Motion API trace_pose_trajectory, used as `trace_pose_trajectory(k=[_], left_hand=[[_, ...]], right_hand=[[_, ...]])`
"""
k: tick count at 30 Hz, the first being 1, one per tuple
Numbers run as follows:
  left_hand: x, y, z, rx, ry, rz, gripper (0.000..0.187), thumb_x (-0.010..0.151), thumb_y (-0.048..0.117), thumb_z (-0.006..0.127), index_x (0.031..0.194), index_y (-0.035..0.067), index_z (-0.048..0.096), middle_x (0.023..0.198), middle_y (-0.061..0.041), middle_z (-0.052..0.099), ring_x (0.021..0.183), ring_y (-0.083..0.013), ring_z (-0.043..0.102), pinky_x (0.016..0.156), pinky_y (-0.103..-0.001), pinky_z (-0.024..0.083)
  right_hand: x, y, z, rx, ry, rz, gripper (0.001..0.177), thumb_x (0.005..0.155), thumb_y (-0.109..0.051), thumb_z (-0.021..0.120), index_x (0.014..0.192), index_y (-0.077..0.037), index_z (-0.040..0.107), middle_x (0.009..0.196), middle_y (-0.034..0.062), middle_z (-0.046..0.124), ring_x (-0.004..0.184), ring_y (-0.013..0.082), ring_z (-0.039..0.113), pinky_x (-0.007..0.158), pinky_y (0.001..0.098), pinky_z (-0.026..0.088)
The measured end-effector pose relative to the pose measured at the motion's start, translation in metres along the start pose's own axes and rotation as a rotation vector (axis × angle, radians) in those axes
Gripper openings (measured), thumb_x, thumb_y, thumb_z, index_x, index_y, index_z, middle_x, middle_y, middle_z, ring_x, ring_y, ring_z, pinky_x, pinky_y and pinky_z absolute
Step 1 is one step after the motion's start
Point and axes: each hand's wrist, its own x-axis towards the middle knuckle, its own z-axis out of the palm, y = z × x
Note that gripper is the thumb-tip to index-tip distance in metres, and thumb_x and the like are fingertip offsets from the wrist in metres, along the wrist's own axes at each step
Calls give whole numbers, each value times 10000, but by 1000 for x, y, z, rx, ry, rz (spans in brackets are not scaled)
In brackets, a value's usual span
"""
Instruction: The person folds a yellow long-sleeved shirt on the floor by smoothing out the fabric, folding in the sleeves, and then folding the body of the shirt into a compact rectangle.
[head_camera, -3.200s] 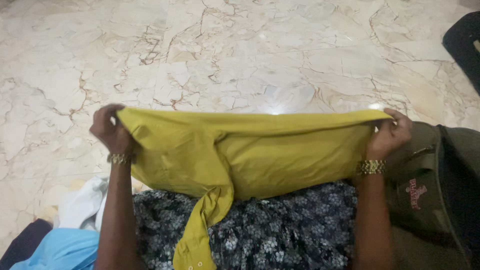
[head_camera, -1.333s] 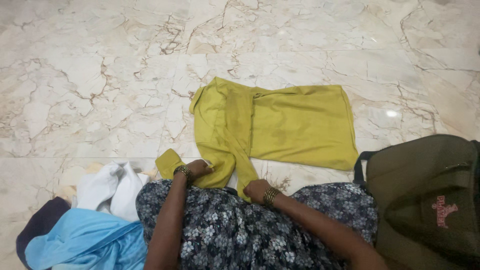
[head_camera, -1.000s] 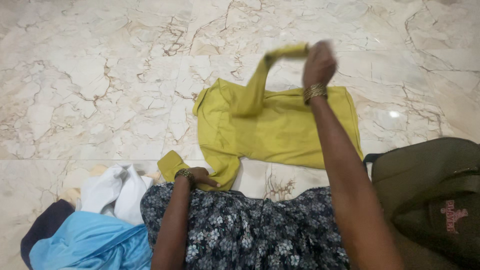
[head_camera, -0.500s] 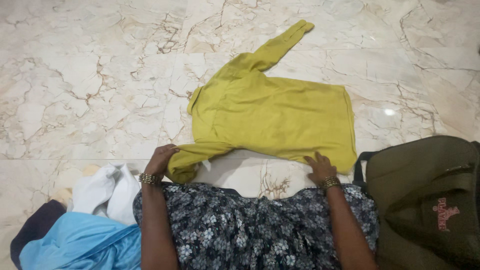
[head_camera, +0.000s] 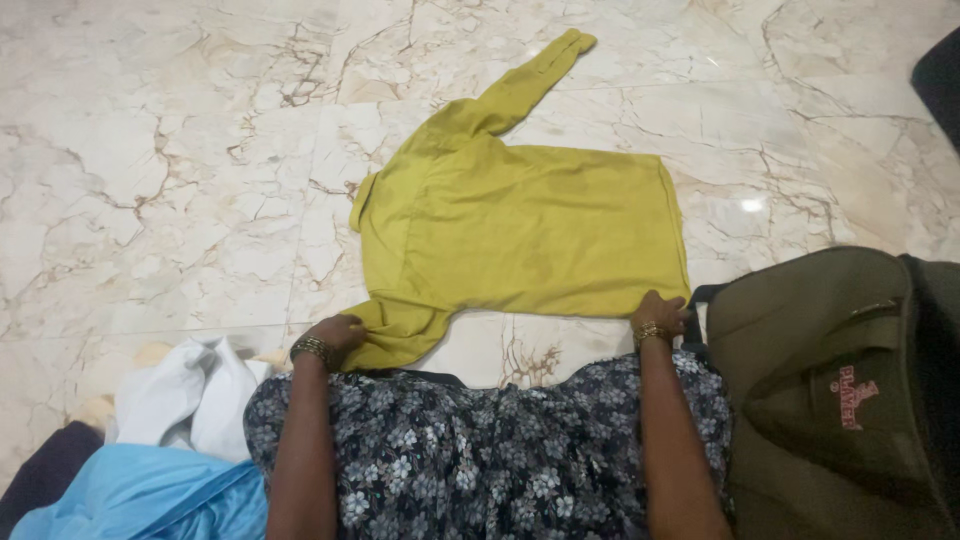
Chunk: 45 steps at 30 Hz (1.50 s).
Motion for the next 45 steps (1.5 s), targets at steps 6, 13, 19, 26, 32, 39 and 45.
trace_pose_trajectory(k=[6, 13, 19, 26, 32, 39, 45], left_hand=[[20, 48, 15, 236, 361, 245, 334, 947, 204, 557, 1268, 222, 647, 1332, -55, 680, 1269, -272, 616, 1005, -446, 553], [48, 60, 34, 242, 257, 315, 489, 903, 221, 621, 1369, 253, 477, 1447, 9, 509, 1318, -244, 506, 935, -589, 492], [32, 69, 25, 376, 340, 186, 433, 871, 209, 668, 1285, 259, 554, 1329, -29, 541, 1259, -290, 508, 922, -537, 501], [47, 72, 14, 424, 490, 224, 307, 838, 153, 682, 1140, 201, 661, 1159, -14, 609, 1166, -261, 557, 911, -508, 485], [51, 77, 22, 454, 534, 372, 200, 874, 221, 674, 1072, 240, 687, 1132, -34, 604, 1123, -260, 564, 866, -515, 451], [58, 70, -6, 296, 674, 274, 173, 785, 171, 672, 953, 203, 700, 1089, 28, 683, 1172, -236, 577, 950, -493, 406], [48, 48, -39, 121, 802, 323, 139, 886, 132, 639, 924, 231, 730, 956, 26, 745, 1129, -240, 624, 930, -509, 398]], right_hand=[[42, 9, -39, 119, 97, -389, 208, 820, -236, 773, 1024, -203, 762, 1140, 101, 647, 1090, 360, 590, 911, 582, 449], [36, 21, -37, 306, 531, -603, 200, 920, -43, 648, 1006, -200, 737, 927, -6, 695, 998, 263, 623, 899, 475, 411], [38, 9, -69, 420, 775, -712, 115, 1009, -88, 639, 1060, -155, 717, 899, 57, 688, 978, 283, 626, 906, 472, 438], [66, 13, -37, 213, 181, -469, 155, 971, -176, 641, 1069, -222, 753, 821, 184, 714, 788, 383, 696, 692, 497, 538], [68, 13, -41, 292, 212, -432, 158, 974, -222, 673, 1121, -173, 704, 789, 221, 697, 775, 421, 682, 686, 528, 520], [58, 8, -61, 330, 584, -483, 83, 961, -251, 746, 1000, -179, 752, 745, 135, 633, 747, 353, 638, 678, 483, 478], [71, 13, -53, 420, 682, -538, 144, 981, -288, 776, 961, -146, 755, 716, 76, 634, 714, 294, 617, 721, 439, 451]])
